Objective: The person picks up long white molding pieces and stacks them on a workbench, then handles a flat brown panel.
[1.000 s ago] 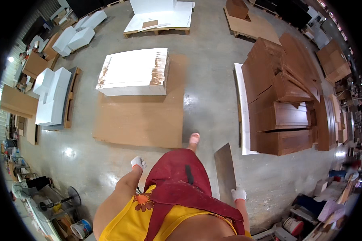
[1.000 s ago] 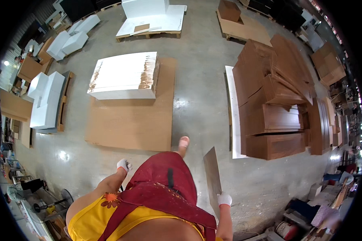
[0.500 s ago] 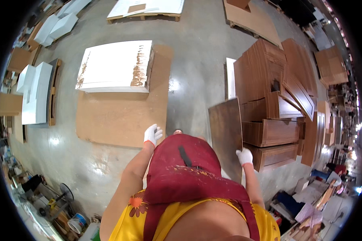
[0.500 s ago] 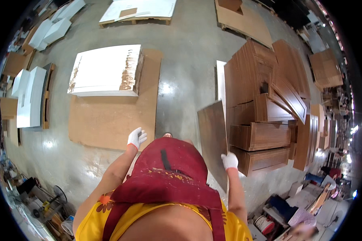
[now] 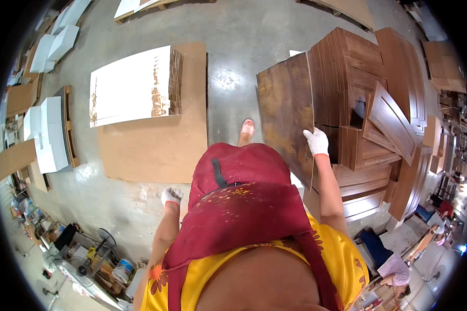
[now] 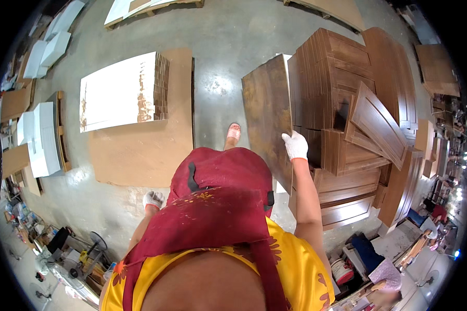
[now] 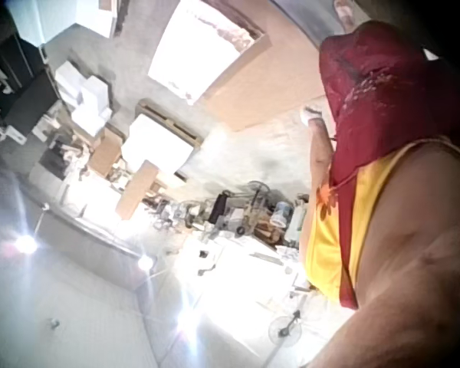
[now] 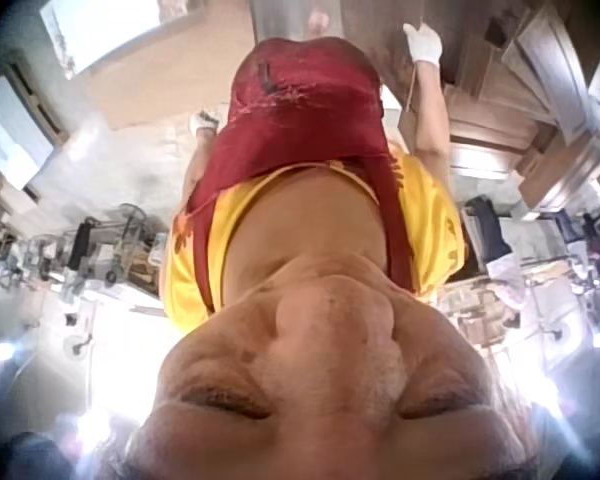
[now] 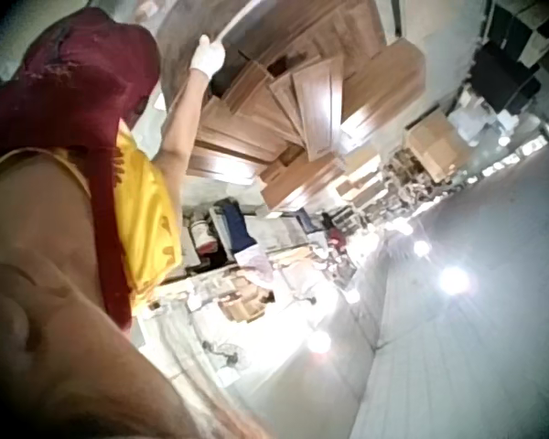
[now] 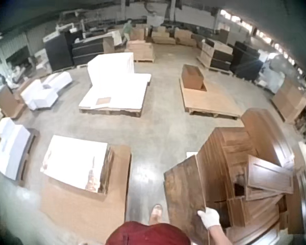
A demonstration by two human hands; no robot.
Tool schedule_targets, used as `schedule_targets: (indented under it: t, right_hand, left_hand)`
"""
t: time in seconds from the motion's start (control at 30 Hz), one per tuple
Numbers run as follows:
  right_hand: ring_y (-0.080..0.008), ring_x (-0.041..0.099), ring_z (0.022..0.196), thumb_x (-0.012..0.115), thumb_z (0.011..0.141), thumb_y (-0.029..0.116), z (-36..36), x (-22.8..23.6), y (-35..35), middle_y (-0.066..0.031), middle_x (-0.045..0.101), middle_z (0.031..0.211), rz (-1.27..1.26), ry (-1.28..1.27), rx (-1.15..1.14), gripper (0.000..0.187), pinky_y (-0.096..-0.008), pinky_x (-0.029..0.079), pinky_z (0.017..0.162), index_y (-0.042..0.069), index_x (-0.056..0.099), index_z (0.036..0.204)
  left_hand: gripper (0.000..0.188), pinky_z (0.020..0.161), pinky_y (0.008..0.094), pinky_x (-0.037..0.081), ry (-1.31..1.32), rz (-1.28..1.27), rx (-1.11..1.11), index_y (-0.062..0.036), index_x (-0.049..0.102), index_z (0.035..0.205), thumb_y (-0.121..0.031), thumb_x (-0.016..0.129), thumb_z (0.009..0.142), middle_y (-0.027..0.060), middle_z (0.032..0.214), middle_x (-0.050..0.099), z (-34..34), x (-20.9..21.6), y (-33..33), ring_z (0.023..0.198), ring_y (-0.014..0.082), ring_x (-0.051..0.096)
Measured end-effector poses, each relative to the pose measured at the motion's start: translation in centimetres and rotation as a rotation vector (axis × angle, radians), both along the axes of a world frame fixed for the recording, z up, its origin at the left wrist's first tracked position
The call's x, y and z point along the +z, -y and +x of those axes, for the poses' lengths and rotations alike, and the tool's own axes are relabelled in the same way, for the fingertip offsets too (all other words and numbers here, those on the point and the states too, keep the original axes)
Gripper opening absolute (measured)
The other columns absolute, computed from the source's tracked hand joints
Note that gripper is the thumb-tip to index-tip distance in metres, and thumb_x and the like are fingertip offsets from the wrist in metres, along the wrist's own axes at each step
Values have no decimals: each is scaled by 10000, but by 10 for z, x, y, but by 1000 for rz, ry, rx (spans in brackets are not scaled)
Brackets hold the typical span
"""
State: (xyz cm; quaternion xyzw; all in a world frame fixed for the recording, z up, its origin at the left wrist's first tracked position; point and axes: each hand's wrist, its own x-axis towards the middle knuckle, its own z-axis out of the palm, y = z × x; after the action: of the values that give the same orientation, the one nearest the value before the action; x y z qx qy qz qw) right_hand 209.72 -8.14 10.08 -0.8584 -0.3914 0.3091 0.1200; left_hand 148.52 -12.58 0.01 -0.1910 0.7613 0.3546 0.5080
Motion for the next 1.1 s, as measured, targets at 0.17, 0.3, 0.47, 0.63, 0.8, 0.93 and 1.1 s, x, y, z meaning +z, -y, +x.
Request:
schedule_targets:
  t: [0.17,0.3,0.47,0.63,0.8,0.93,1.1]
  right_hand:
    - [-382,590,882,543,832,325,-5,2,-67,-227,624,899,-92,153,137,337,-461,453,785,24,625,962]
    - [-365,584,907,515,851,296,-10,-15,-98,-202,614,961,-211,191,178,348,-442,453,803,32,584,1067]
    - [-360,593,905,528,845,253,1,-136,-120,-204,622,950,-338,98,138,277,-460,462,795,51,592,1022]
    - [-398,590,936,534,838,249,-10,-144,-170,-238,610,1006,-250,110,140,279,-463,462,824,73,599,1043]
    - [-371,584,973,473,856,228,28,-153,-204,-211,617,1020,-469,90,101,294,-450,460,840,63,609,1057]
    - [-388,577,967,494,783,190,67,-131,-248,-219,618,1009,-503,99,97,306,-436,464,833,45,626,1020]
    - [-395,586,930,607,693,212,121,-111,-296,-234,625,960,-465,60,43,327,-417,467,818,5,639,945]
  left_hand:
    - [161,662,406,463,22,205,-28,-82,545,936,-224,525,862,66,898,554,82,32,-69,870,280,538]
    - [226,705,396,486,83,290,-112,-61,547,995,-232,582,851,78,954,553,135,62,-139,919,280,539]
    - [205,667,386,495,102,222,-150,-74,559,961,-246,582,853,68,888,571,154,58,-192,801,274,566]
    - [131,627,394,483,84,124,-91,-104,553,843,-235,557,849,53,759,576,97,23,-234,704,263,569]
    - [146,601,382,476,193,178,-104,-88,533,831,-232,533,855,51,734,558,91,0,-314,669,229,563]
    - [124,584,352,484,199,231,-229,-82,534,880,-204,521,867,49,759,557,129,7,-416,664,203,571]
    - [154,581,348,500,210,368,-225,-83,540,989,-183,525,873,60,796,574,193,27,-538,669,206,585]
